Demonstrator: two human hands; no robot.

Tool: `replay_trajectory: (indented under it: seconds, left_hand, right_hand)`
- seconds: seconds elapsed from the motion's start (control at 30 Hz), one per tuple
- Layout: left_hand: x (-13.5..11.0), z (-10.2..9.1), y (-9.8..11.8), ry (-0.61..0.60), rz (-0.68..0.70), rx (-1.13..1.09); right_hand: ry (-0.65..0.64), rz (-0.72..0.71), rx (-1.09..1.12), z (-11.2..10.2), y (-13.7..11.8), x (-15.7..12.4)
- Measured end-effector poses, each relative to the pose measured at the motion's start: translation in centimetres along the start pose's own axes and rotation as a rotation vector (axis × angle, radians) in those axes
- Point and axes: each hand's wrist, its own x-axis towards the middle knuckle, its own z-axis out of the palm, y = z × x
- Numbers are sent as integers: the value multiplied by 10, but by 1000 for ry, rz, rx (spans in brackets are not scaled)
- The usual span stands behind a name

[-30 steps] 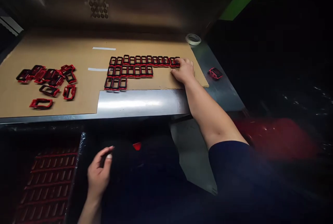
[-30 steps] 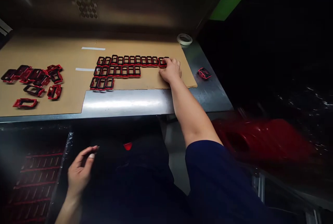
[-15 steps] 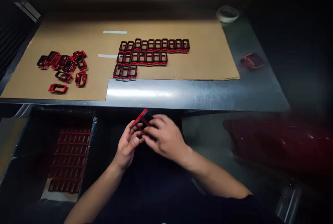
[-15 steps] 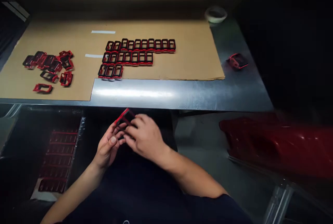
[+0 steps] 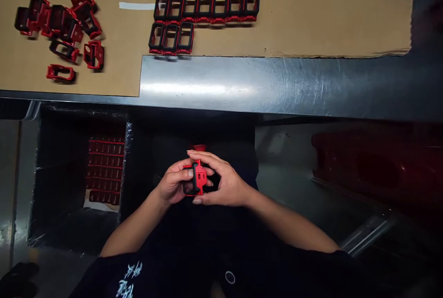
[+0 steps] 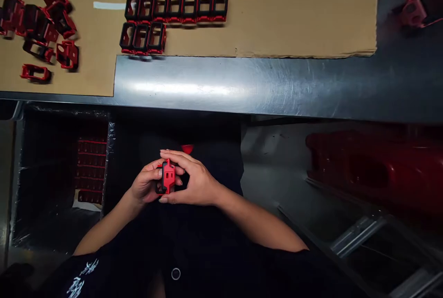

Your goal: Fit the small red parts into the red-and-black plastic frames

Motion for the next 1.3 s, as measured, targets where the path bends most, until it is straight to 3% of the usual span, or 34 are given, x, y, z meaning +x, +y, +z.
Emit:
replay_trajectory:
  seconds: [0.27,0.47,0.67,0.83,0.97,1.07,1.17,1.3]
  left_hand:
    - [-2,5,4,136,-15,193]
    - [-5,3,4,73,40,213]
    - [-11,2,7,-2,50,370]
    - [-15,0,6,49,111,447]
    - [-21,1,8,106,160,556]
    - [-25,3,11,128,194,675]
    - [-26,6,14,138,252,847]
    - [-27,5,16,120,351,1128]
  right_hand:
    - [30,76,-39,1,-1,-4]
    - [30,92,-21,0,0,-5]
    - [30,99,-38,0,0,-4]
    - [25,97,-60,-4,-3,-4]
    - [93,188,188,-16,-5,-8]
    - [153,340,402,-21,-4,-11]
    - [117,472,608,-16,-3,-10]
    - [99,486,779,-7,-5,-8]
